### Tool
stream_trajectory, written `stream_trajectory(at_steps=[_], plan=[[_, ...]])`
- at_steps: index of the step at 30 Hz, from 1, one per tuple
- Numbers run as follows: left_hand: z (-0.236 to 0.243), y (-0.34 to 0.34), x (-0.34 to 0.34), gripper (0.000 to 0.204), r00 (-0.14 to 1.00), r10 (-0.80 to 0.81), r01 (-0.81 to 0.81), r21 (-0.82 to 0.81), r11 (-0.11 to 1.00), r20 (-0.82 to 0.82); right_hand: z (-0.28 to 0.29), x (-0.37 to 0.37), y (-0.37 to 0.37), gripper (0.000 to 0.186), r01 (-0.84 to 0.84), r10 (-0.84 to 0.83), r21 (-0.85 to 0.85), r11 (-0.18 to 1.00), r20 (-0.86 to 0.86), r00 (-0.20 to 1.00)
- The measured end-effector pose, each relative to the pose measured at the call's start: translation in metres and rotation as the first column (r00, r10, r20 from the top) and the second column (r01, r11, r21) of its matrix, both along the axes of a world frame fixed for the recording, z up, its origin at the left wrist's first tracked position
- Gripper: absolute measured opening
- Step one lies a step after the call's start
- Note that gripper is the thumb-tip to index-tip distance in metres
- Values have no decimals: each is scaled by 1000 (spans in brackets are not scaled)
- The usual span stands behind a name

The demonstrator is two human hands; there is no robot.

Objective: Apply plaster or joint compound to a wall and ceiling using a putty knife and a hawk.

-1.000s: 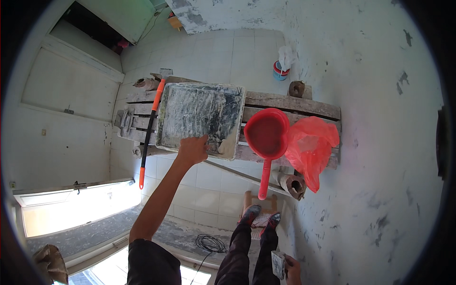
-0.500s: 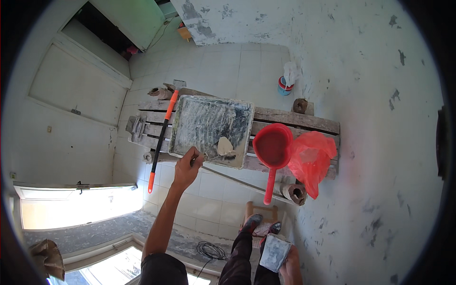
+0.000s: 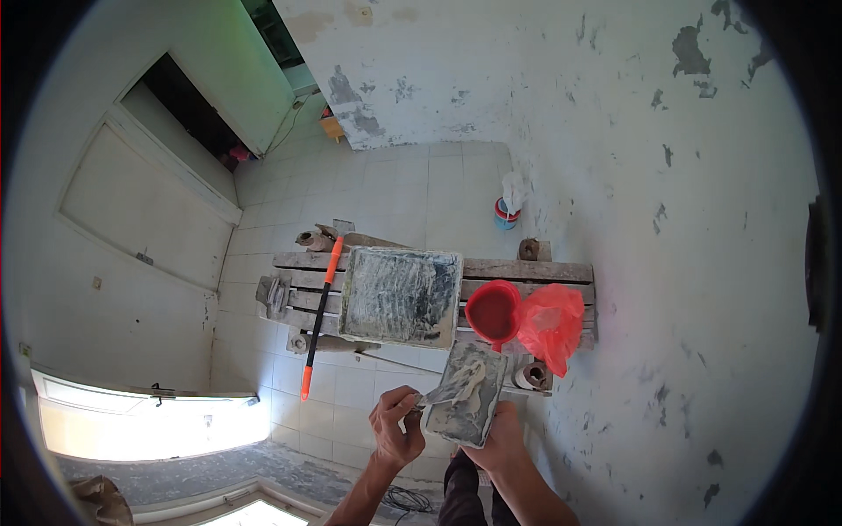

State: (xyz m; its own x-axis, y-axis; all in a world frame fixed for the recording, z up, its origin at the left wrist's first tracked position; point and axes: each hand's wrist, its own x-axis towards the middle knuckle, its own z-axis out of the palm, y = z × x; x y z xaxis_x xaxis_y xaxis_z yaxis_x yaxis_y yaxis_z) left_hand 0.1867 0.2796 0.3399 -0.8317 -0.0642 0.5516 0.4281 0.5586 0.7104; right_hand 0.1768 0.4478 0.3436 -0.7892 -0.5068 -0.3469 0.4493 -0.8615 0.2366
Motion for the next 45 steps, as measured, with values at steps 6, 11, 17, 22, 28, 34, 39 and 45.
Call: stream_trajectory(at_steps=[6, 11, 17, 22, 28, 34, 39, 45], plan=[[33, -18, -3, 64, 923, -144, 46, -271, 961, -357, 51, 18, 18, 38, -73, 75, 80, 994, -22, 997], [52, -28, -9, 71, 890, -217, 82, -329, 941, -401, 99, 22, 43, 39, -31, 33, 140, 990, -13, 999], [56, -21, 0, 50, 926, -77, -71, -369, 927, -371, 141, 52, 89, 44, 146, 75, 692, 707, -279, 957], [55, 38, 46, 28, 997, 60, -68, 193, 979, 46, 203, 81, 125, 47, 348, -334, 108, 931, -126, 934], [85, 124, 90, 32, 862, -462, 96, 830, 550, 207, 246, 119, 169, 43, 510, -516, 292, 809, -64, 854], [198, 164, 104, 21, 829, -550, 162, 901, 403, 97, 245, 155, 185, 41, 603, -574, 274, 750, -186, 798], [196, 147, 86, 29, 638, -768, 232, 937, 261, 56, 228, 163, 185, 42, 618, -607, 393, 681, -168, 777], [193, 120, 70, 35, 352, -935, 322, 943, 83, -38, 219, 180, 167, 47, 499, -499, 388, 775, -108, 860]])
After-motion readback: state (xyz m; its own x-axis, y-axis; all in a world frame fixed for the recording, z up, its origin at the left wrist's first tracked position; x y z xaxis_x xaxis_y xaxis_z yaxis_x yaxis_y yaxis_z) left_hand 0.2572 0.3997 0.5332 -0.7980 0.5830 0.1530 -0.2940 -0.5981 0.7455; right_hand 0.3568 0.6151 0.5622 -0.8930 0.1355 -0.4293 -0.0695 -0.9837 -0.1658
